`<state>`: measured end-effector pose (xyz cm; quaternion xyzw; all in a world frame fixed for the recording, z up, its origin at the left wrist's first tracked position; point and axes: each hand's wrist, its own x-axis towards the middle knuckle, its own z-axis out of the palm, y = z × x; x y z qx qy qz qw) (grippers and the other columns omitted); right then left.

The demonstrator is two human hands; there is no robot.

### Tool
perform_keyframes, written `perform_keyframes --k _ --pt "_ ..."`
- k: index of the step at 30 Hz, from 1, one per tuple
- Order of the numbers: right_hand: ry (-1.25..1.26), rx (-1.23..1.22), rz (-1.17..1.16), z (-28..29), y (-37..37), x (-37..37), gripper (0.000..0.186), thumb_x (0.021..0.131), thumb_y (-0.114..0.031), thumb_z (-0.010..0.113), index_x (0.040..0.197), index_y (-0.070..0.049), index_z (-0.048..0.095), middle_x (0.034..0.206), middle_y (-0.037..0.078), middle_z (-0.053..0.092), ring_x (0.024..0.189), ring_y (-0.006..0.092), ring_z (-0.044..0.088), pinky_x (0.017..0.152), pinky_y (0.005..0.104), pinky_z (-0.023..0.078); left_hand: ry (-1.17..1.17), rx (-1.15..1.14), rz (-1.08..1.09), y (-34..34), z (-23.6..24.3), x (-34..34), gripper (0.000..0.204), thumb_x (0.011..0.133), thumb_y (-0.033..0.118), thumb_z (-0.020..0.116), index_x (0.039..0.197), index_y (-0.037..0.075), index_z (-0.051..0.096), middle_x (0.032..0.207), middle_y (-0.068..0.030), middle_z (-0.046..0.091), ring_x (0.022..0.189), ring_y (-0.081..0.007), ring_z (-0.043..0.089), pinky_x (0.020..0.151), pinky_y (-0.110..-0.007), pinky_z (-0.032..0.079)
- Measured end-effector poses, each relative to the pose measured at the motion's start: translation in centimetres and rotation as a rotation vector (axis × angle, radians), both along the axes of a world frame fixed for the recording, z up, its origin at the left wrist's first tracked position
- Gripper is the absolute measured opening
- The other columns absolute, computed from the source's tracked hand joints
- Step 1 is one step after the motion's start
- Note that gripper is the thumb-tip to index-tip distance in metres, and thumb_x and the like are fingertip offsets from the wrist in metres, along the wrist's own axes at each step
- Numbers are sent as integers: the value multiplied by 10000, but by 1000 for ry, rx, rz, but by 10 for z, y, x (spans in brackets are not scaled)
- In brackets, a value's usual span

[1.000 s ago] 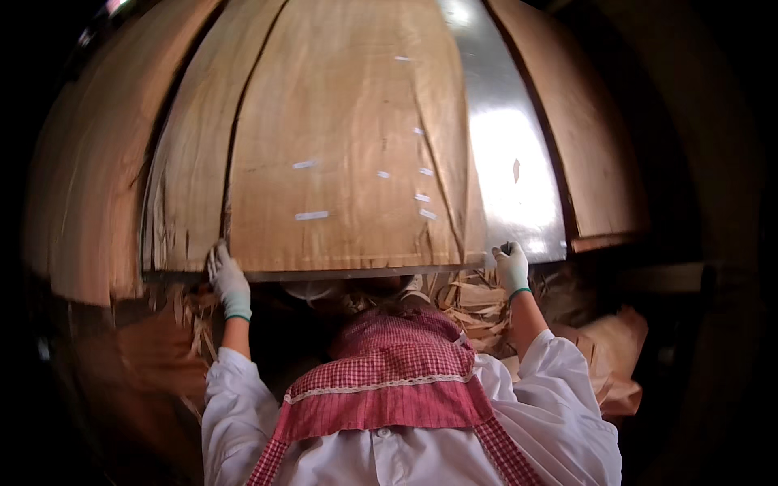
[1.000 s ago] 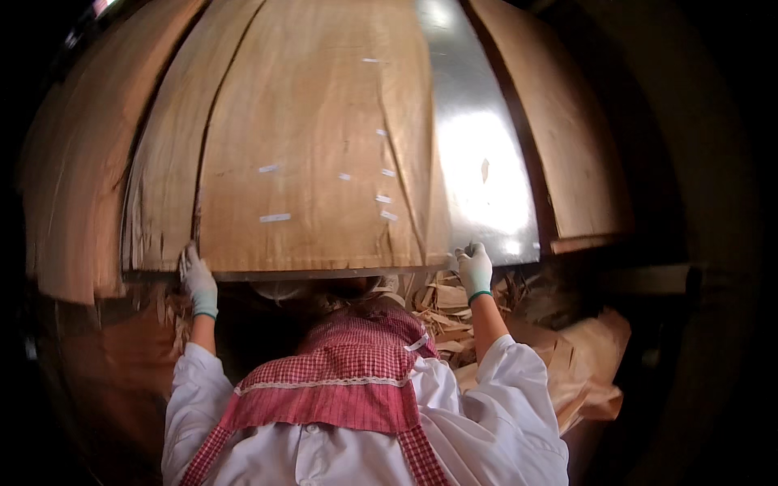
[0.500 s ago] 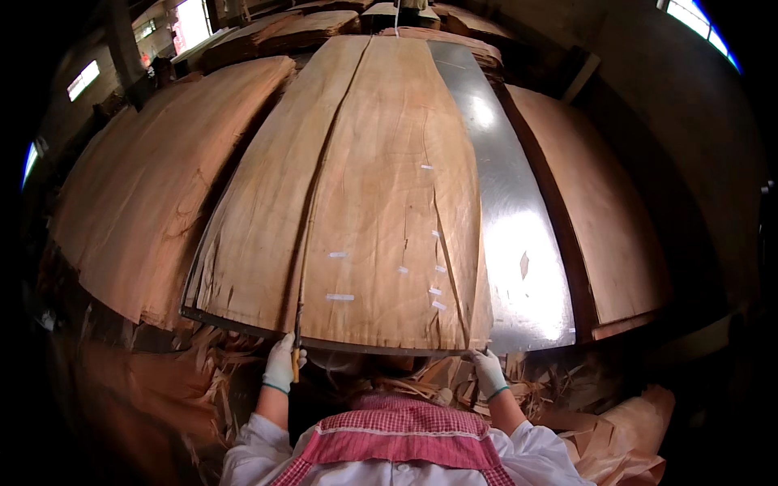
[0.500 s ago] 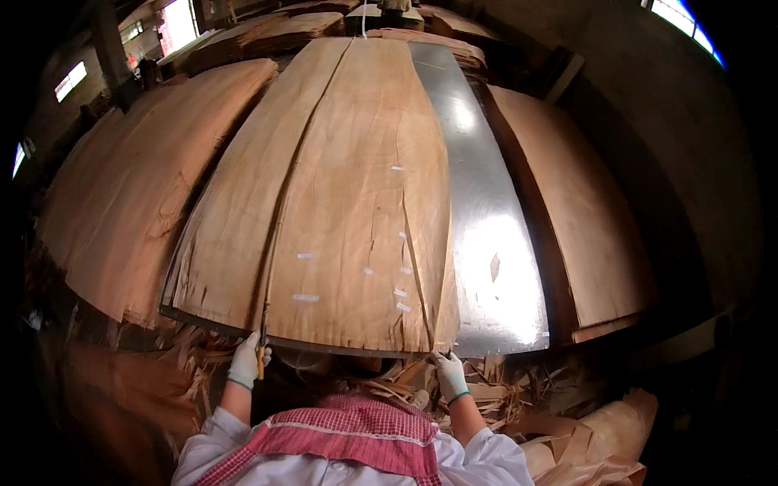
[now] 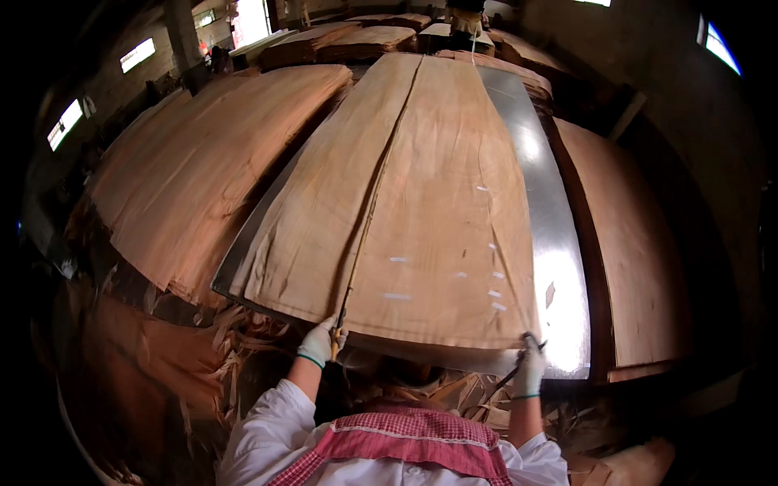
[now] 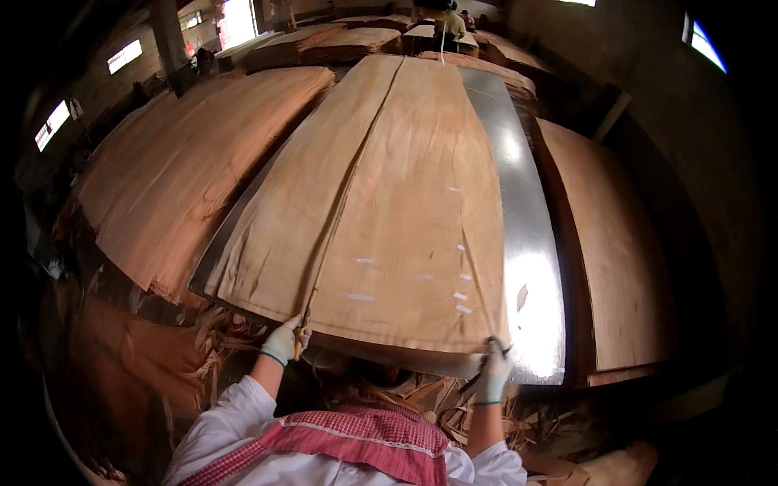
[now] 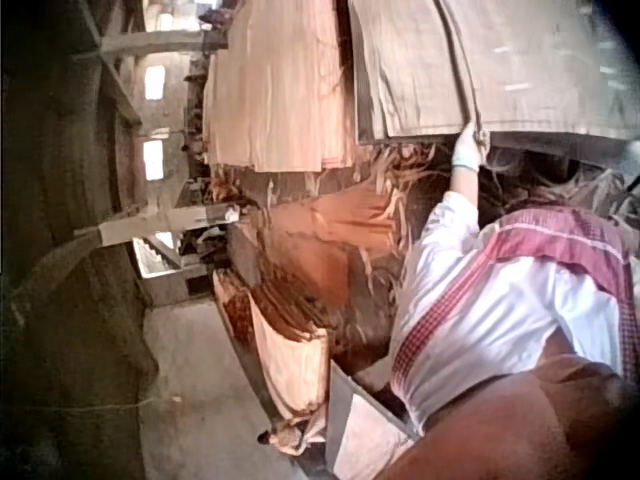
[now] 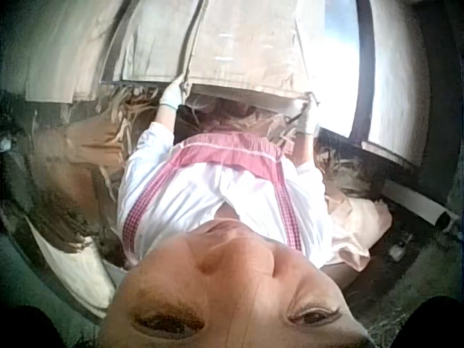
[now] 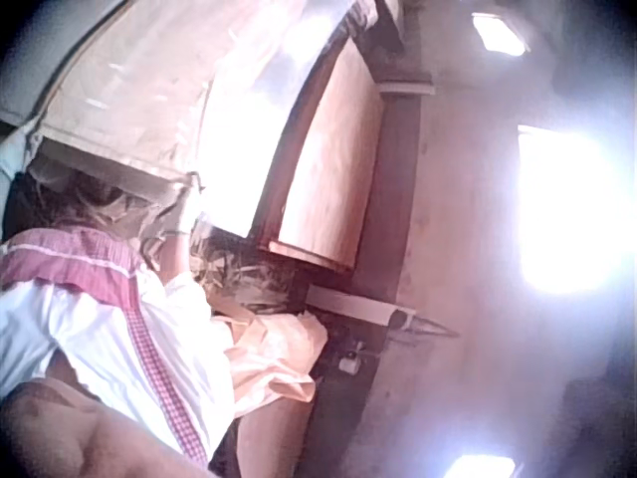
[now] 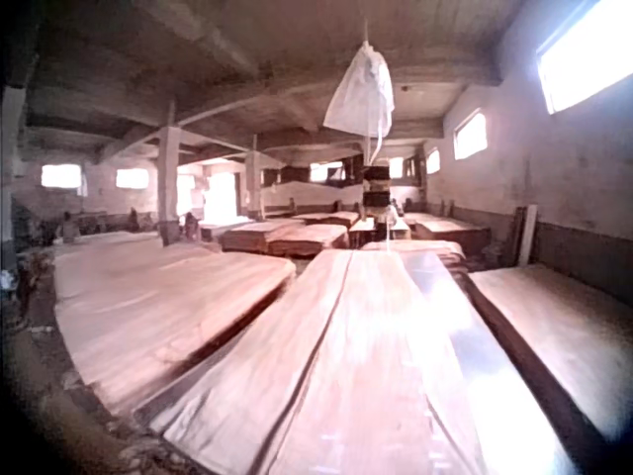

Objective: The person handles thin sheets of wood veneer, using a stick to flip sheets, removing damaged sections by hand, and applying tape to repair splits or join edges.

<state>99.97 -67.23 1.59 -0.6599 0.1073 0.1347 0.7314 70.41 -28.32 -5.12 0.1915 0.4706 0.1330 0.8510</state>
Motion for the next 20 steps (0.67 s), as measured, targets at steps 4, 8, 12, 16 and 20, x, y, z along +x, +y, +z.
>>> perform_keyframes --k 4,8,12,16,20 --pt "-308 -160 -147 8 -47 80 127 862 -88 624 964 -35 675 727 -10 603 531 43 451 466 200 331 -40 35 45 -34 -15 30 203 947 325 575 924 123 584 669 -89 598 470 -187 553 411 -278 474" --pt "-268 -147 -146 -24 -68 97 133 838 -37 626 960 -11 672 785 7 631 622 78 525 556 207 404 171 246 116 -58 -17 50 194 951 256 563 919 64 574 675 -82 578 484 -206 585 406 -310 517" --pt "-262 -105 -210 -52 -79 55 128 831 -24 635 947 17 670 838 28 644 740 106 571 690 240 459 310 319 190 -72 -34 41 135 926 193 597 920 60 573 700 -74 581 439 -209 549 351 -320 480" --pt "-242 -84 -295 -101 -132 -5 121 821 19 646 941 21 660 823 44 644 714 112 577 670 249 480 329 462 103 -90 -52 -3 183 938 181 573 1091 89 613 761 -70 600 423 -190 519 335 -317 462" --pt "-152 -63 -362 -111 -164 -39 119 828 3 659 947 -6 666 760 56 645 602 112 582 550 216 462 428 519 21 -112 -54 -18 424 927 208 608 1338 144 530 804 -86 627 419 -214 556 331 -336 473"
